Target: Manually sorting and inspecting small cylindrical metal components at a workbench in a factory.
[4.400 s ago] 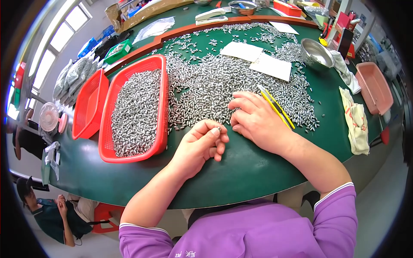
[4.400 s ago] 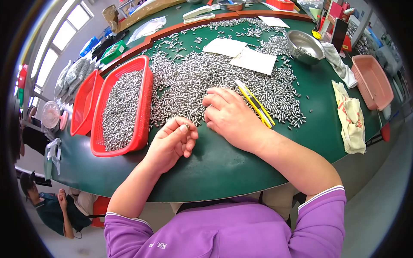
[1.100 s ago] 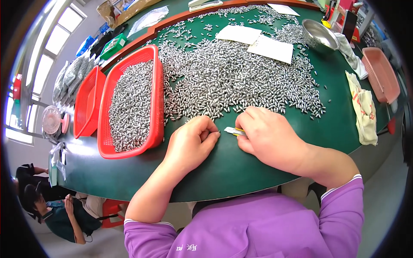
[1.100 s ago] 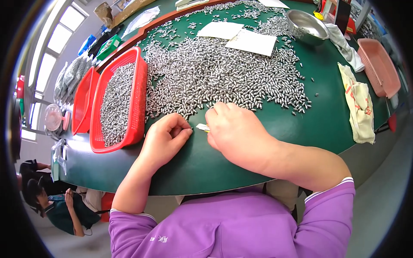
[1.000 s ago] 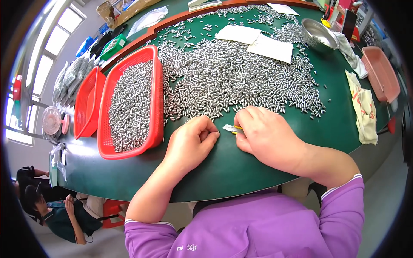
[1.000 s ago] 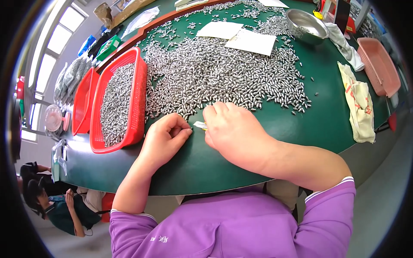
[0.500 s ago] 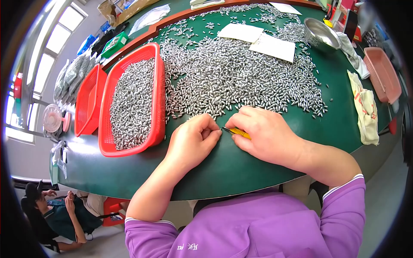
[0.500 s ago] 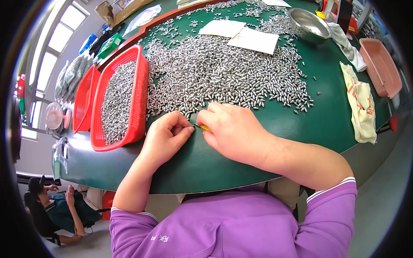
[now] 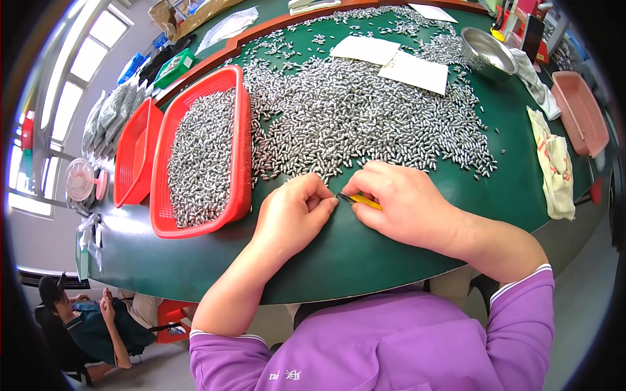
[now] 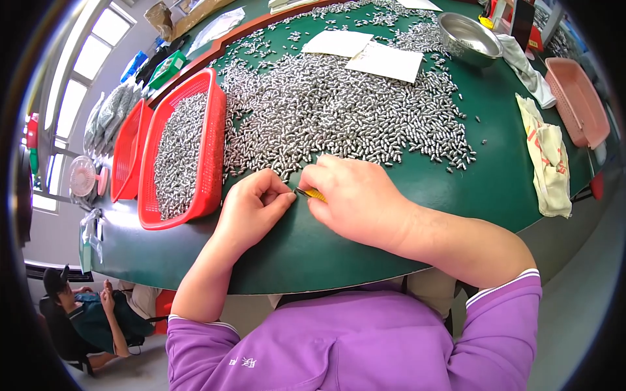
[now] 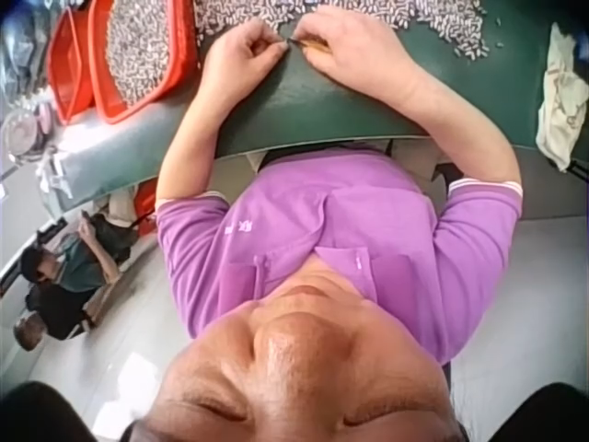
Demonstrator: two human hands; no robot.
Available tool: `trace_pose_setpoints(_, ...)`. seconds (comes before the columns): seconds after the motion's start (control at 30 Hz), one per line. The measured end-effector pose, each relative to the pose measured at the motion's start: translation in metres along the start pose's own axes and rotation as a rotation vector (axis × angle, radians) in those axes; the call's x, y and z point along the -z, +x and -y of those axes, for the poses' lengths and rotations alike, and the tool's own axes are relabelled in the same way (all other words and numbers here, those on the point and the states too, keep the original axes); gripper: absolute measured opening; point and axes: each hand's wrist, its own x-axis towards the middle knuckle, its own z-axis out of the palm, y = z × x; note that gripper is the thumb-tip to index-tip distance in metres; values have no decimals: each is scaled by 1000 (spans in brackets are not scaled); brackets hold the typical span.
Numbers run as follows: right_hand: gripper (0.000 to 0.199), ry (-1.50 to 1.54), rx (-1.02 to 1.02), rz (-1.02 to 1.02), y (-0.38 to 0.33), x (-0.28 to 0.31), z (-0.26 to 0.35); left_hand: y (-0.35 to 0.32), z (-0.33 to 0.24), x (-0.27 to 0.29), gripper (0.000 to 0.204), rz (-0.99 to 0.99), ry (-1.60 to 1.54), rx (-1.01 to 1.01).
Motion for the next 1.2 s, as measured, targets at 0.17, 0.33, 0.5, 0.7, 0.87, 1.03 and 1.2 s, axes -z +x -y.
trace_pose_setpoints(0.17, 16, 8, -1, 17, 0, 0, -2, 0, 0, 0, 14, 0, -11, 8)
trace_pose_setpoints(0.33, 16, 24, 28, 36, 3, 1, -7, 1, 0, -1, 13, 14, -8, 17)
trace_pose_setpoints(0.5, 16, 51, 6, 87, 7, 6, -4, 2, 0, 1, 13, 28, -8, 30)
trace_pose_setpoints(0.7, 16, 46, 21, 107, 12, 5, -8, 3, -2, 1, 12, 51, -13, 43)
trace_pose_setpoints(0.87, 17, -2, 59, 172, 18, 10, -6, 4, 1, 2, 13, 74, 14, 48)
trace_pose_setpoints(1.03, 17, 8, 24, 126, 12, 5, -4, 4, 8, 0, 12, 68, -81, 71)
trace_pose_setpoints(1.2, 17, -1, -2, -168, 12, 10, -11, 3, 8, 0, 9, 69, -84, 35)
